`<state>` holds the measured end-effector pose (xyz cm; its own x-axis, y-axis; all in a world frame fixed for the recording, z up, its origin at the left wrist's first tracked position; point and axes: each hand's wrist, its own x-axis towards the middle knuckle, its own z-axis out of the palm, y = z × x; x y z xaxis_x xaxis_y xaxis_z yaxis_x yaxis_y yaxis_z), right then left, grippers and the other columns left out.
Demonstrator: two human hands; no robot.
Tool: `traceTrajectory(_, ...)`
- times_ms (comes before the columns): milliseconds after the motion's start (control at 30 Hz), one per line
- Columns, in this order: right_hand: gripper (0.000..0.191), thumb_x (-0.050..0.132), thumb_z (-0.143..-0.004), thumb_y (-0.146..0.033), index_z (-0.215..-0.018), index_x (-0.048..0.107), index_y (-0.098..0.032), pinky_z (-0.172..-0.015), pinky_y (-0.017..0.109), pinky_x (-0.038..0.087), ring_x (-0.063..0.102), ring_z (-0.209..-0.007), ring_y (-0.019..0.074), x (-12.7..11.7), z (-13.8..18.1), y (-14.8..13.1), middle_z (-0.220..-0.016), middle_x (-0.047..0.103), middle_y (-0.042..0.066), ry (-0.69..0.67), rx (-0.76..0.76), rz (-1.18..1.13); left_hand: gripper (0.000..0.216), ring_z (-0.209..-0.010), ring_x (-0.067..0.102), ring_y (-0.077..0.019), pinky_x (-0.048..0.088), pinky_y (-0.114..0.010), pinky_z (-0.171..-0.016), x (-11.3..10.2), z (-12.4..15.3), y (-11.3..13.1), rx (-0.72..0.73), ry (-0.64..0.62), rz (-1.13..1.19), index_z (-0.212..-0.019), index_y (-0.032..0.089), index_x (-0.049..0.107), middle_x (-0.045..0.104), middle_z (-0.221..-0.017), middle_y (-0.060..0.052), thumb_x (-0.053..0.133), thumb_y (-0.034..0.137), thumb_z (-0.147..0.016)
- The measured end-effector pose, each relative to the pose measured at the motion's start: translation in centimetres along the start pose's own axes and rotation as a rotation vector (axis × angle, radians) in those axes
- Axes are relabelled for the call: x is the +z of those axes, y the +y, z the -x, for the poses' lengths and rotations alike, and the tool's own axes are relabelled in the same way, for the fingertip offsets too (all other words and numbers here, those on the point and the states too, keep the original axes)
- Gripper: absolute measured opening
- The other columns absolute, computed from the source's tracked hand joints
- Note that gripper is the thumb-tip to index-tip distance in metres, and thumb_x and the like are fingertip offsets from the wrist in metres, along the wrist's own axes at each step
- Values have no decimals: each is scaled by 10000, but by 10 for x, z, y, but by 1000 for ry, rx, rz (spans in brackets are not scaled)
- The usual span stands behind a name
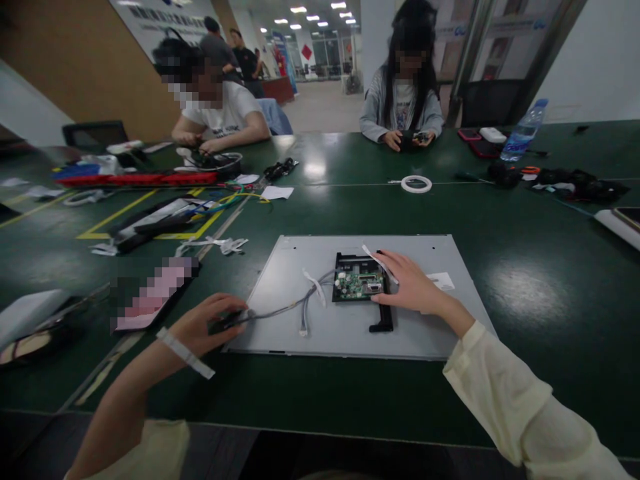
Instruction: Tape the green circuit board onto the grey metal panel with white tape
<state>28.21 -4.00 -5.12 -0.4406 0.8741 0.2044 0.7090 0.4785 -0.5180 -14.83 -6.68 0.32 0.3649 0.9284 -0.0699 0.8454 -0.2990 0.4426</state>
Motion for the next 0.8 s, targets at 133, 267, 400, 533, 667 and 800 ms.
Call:
traceTrajectory(133,825,622,-733,-539,-1443,283,-289,-1053,521,312,345,-1297,322,2,0,2,-1438,358,84,23,-3,-4,311,-795,619,-204,503,-290,-695,5,9,-19,-120,-42,80,-897,205,625,667,-874,-42,587,472,-741)
traceTrajectory(267,833,628,-725,-541,-1438,281,-287,-1046,514,322,335,-1298,324,2,0,4,-1435,354,85,19,-2,-19,304,-699,606,-183,500,-291,-661,5,8,-16,-137,-62,119,-834,201,614,660,-774,-27,559,489,-756)
traceTrajectory(400,824,635,-719,-527,-1426,287,-285,-1042,496,331,359,-1283,312,-1,1,9,-1419,376,78,39,-12,-52,306,-733,616,-193,503,-298,-680,4,6,-6,-129,26,120,-844,199,627,668,-805,-33,566,485,-754)
traceTrajectory(533,825,646,-706,-500,-1424,297,-289,-1029,506,337,386,-1265,322,-4,1,15,-1403,403,80,79,-14,-56,311,-787,630,-208,507,-308,-688,9,3,-1,-98,-2,82,-886,209,638,681,-866,-42,571,483,-755)
traceTrajectory(667,838,639,-711,-504,-1436,276,-292,-1021,504,348,380,-1271,324,-4,2,18,-1409,398,83,70,-8,-62,342,-894,627,-230,511,-347,-780,13,-3,8,-57,97,61,-932,213,639,678,-947,-55,550,504,-776)
traceTrajectory(800,848,639,-724,-516,-1444,243,-306,-1037,485,341,374,-1279,301,-3,3,18,-1426,377,68,73,-9,-70,365,-1067,570,-230,477,-376,-906,14,-25,40,56,172,57,-1096,200,579,620,-1137,-75,517,449,-837)
